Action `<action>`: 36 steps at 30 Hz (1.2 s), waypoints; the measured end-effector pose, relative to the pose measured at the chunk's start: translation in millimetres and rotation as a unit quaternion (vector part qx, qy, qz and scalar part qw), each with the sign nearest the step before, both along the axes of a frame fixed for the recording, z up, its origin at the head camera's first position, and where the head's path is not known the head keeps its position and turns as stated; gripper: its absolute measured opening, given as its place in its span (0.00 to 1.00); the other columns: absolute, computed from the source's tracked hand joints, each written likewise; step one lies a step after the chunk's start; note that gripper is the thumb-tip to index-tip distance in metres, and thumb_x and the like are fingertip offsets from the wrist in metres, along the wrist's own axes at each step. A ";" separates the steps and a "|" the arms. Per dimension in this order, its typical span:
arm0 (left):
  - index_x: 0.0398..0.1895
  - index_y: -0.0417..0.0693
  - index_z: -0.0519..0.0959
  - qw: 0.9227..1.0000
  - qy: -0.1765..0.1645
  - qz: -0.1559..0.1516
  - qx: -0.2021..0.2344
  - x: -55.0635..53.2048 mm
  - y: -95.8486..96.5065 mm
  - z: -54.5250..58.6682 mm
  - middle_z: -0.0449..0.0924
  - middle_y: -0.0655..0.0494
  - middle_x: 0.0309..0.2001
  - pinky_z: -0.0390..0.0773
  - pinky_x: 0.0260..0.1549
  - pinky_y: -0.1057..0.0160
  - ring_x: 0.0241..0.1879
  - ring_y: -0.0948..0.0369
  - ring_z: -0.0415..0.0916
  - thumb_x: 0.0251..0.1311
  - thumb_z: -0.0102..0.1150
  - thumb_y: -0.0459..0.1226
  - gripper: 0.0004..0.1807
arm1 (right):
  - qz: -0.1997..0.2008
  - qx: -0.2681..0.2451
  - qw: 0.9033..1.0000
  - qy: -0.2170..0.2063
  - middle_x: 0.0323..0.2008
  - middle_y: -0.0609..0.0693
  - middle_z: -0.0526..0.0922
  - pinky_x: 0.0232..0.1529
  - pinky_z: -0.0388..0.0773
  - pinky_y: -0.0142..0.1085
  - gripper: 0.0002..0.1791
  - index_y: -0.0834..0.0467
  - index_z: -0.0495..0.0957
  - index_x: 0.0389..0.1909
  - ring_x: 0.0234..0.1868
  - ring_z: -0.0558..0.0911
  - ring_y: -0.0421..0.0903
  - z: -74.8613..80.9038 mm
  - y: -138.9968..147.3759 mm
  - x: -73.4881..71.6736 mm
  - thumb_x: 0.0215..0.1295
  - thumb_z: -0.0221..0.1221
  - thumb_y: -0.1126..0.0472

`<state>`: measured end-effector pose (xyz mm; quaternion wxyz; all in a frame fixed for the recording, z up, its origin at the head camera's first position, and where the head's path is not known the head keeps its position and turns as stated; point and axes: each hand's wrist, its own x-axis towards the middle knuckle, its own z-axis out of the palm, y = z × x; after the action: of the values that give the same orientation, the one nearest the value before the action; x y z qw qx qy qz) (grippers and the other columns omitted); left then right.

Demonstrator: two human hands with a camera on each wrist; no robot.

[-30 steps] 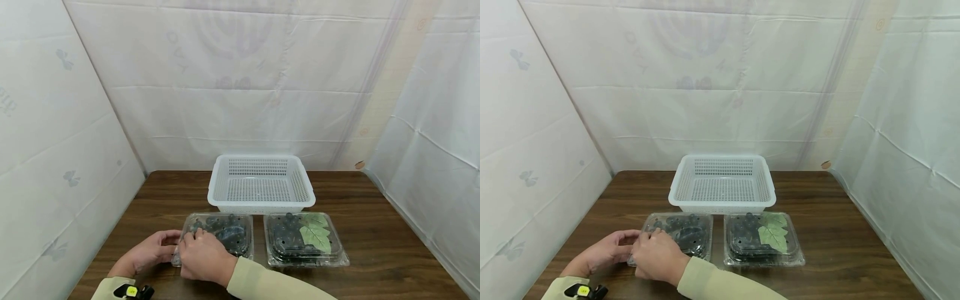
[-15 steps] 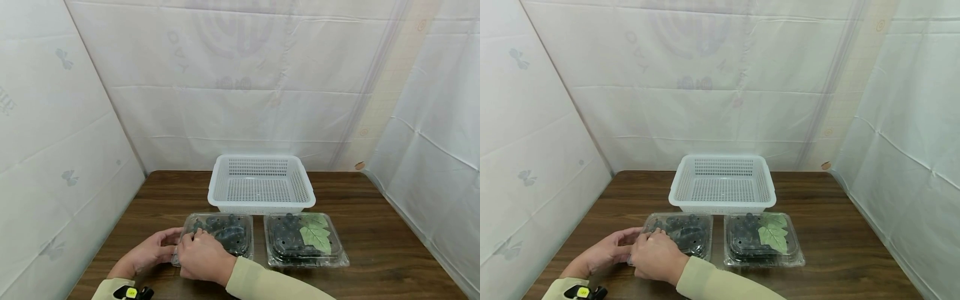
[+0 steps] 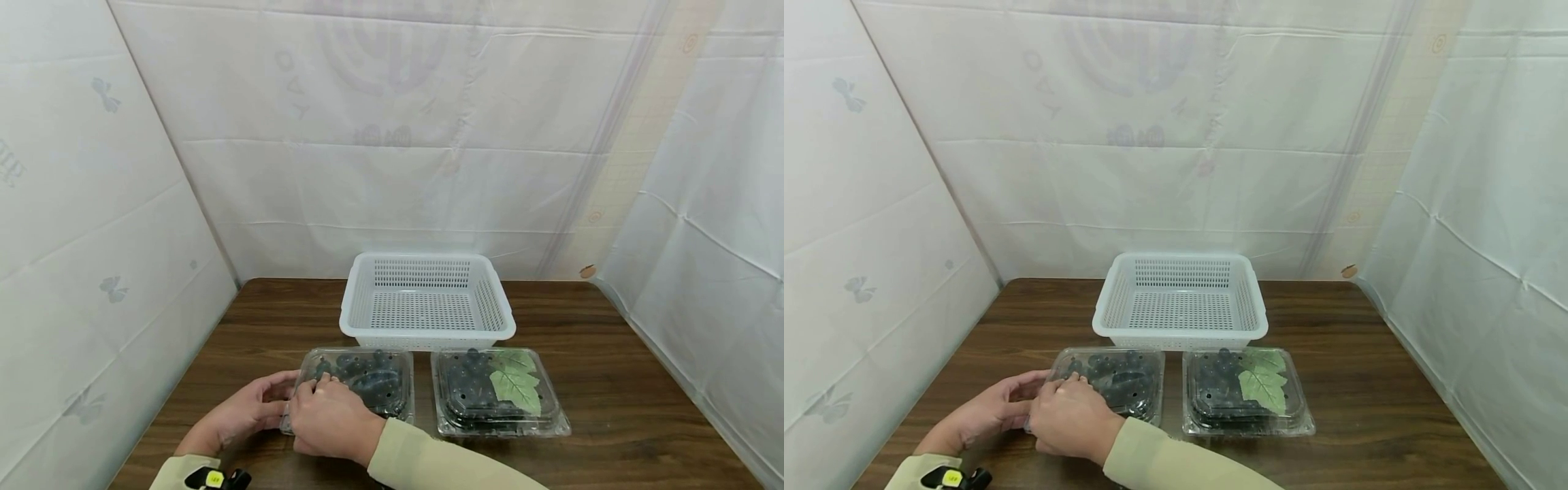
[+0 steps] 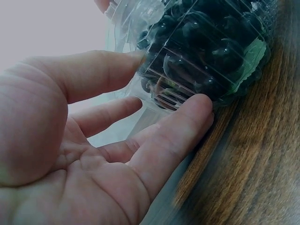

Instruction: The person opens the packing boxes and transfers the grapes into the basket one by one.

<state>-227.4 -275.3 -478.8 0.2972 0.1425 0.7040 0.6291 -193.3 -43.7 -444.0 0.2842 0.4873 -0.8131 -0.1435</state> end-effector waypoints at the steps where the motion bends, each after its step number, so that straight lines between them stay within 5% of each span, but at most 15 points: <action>1: 0.80 0.29 0.44 1.000 0.001 0.000 0.000 0.3 0.0 0.0 0.71 0.41 0.67 0.84 0.52 0.57 0.59 0.60 0.77 0.73 0.57 0.36 0.43 | 0.000 -0.001 1.000 0.002 0.42 0.51 0.88 0.41 0.88 0.38 0.24 0.56 0.86 0.46 0.41 0.91 0.50 0.0 0.0 0.2 0.67 0.57 0.40; 36: 0.80 0.29 0.45 1.000 -0.001 0.004 -0.013 0.2 -0.6 0.2 0.71 0.39 0.67 0.84 0.52 0.56 0.58 0.57 0.78 0.72 0.60 0.36 0.44 | 0.004 -0.003 1.000 0.020 0.36 0.49 0.87 0.40 0.88 0.38 0.23 0.54 0.86 0.42 0.36 0.91 0.48 -0.6 -1.3 -0.4 0.67 0.56 0.40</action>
<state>-227.2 -275.9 -478.6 0.2969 0.1350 0.7124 0.6214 -193.6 -44.9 -444.6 0.3021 0.4872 -0.8056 -0.1496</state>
